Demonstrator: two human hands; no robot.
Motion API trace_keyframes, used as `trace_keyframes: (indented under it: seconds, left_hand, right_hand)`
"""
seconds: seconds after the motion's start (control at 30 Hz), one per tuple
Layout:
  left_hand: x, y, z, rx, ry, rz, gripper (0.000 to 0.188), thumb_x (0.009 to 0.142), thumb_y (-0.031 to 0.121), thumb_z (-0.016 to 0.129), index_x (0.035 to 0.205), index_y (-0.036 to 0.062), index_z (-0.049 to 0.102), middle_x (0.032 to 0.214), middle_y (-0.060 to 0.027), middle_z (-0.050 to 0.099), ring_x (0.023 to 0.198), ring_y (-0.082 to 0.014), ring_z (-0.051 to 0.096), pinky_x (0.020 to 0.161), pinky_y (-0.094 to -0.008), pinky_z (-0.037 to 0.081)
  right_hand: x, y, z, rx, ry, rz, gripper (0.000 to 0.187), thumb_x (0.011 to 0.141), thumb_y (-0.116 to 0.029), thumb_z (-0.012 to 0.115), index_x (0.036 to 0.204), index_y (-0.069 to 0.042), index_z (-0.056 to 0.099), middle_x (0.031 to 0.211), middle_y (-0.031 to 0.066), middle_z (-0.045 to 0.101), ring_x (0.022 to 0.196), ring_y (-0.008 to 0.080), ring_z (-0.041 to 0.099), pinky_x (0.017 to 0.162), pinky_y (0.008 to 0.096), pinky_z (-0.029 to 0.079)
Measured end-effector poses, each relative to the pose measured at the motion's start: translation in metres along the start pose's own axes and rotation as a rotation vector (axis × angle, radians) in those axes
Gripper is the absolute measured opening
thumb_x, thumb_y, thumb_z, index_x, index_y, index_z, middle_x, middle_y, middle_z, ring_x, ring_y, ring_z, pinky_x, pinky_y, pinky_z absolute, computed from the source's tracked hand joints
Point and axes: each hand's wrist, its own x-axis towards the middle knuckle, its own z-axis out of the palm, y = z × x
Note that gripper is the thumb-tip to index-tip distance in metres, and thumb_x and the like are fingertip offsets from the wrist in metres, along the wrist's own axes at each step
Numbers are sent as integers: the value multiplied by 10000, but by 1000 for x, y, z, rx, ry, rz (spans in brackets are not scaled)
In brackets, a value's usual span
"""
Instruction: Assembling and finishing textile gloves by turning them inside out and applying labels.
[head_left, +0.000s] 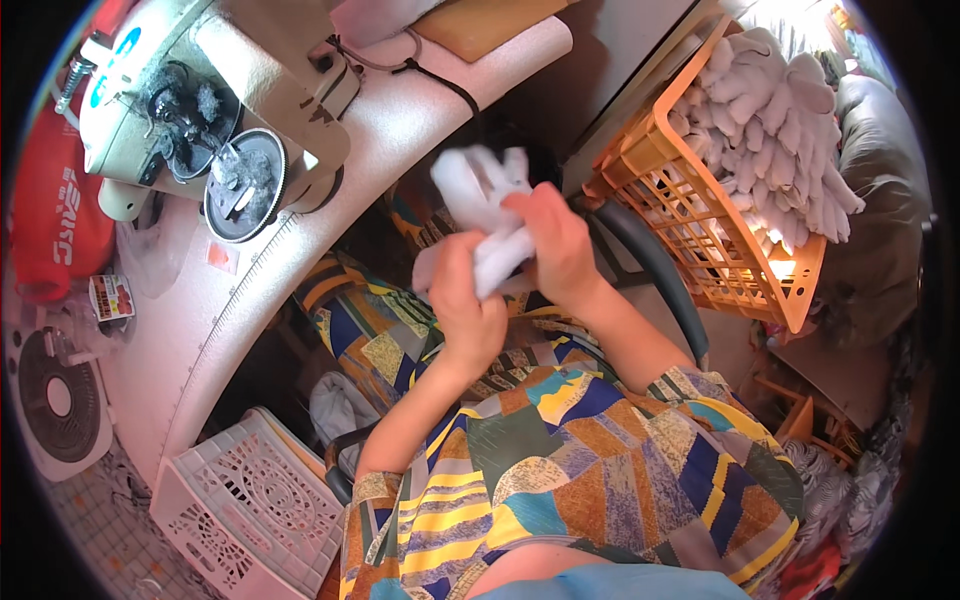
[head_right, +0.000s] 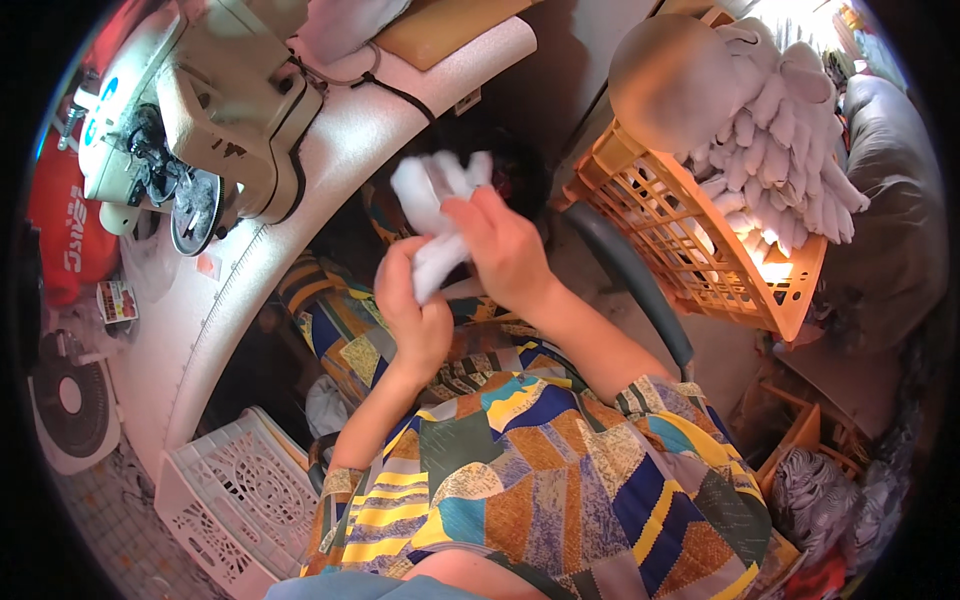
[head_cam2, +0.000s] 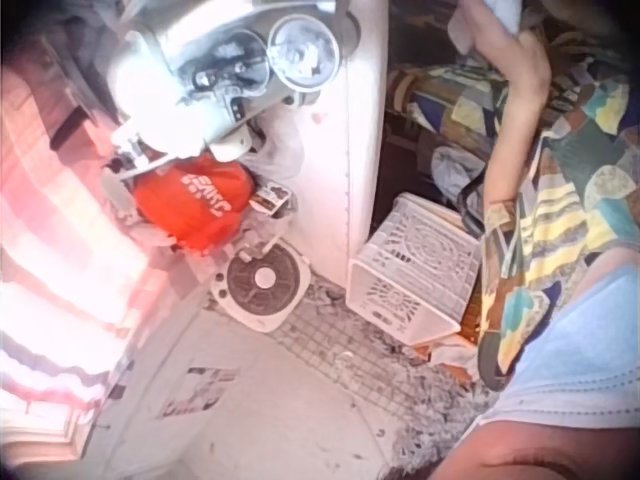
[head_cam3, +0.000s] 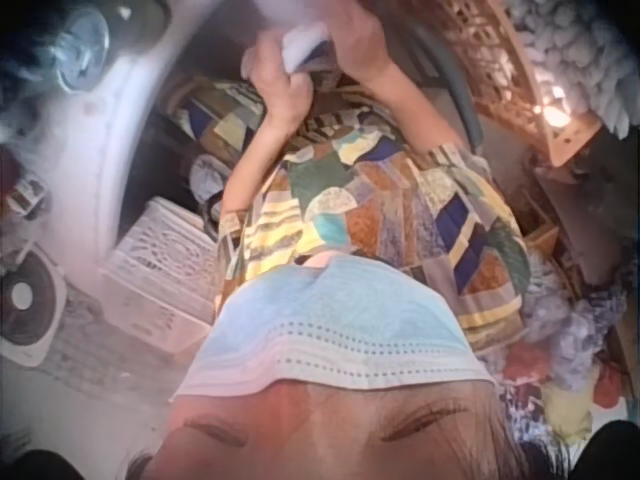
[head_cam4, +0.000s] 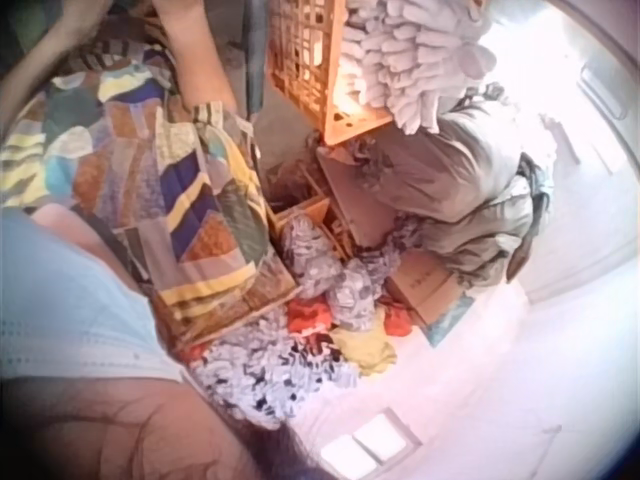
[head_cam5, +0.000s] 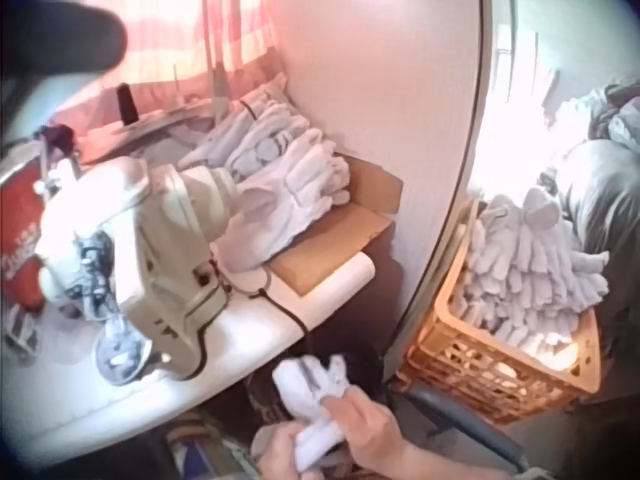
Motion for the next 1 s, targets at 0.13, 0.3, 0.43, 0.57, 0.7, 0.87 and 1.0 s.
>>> trace_keyframes:
  seconds: [0.13,0.3,0.43,0.57,0.7,0.87,1.0]
  left_hand:
    - [-9,16,9,-157,-25,15,291,737,-124,448,983,-15,561,811,-145,563,720,-277,554,692,-326,453]
    - [1,16,4,-91,48,318,351,706,-97,625,1024,-33,491,825,-174,538,717,-366,557,653,-395,467]
    - [27,-4,1,75,241,430,394,769,47,742,1000,6,426,834,-92,506,715,-189,514,667,-293,440]
    - [48,-12,-3,32,403,291,383,790,98,723,1043,-3,454,1011,-81,453,823,-151,478,720,-280,429]
    - [60,1,-3,1,447,255,350,761,90,730,1009,-7,502,1041,-97,475,900,-186,515,773,-302,442]
    - [58,4,-3,187,431,587,307,694,30,719,941,8,537,958,-148,606,845,-317,570,796,-383,450]
    - [44,16,-1,112,247,612,280,718,11,718,933,16,539,904,-132,642,788,-292,600,785,-374,455]
  right_hand:
    - [21,2,-6,-18,-111,328,314,654,-7,671,960,-69,650,838,92,473,714,238,526,631,303,449]
    - [44,-6,-15,77,186,115,176,659,-10,662,769,-24,526,880,122,538,749,237,543,641,283,445]
    - [46,-19,-21,44,331,-61,233,642,-23,706,771,-23,512,895,140,574,756,242,563,624,297,468]
    - [49,-28,-21,-5,401,-220,338,621,-37,735,931,15,609,870,132,565,740,240,569,597,297,473]
    - [46,-26,-22,-53,387,-196,413,625,-41,735,1022,39,657,884,124,562,735,227,570,580,291,468]
    - [52,-16,-31,-114,432,-63,383,621,-36,722,998,19,694,940,117,578,753,213,574,598,284,472]
    - [59,-6,-39,-141,404,-57,311,617,-36,715,924,7,689,907,109,631,799,243,604,652,306,494]
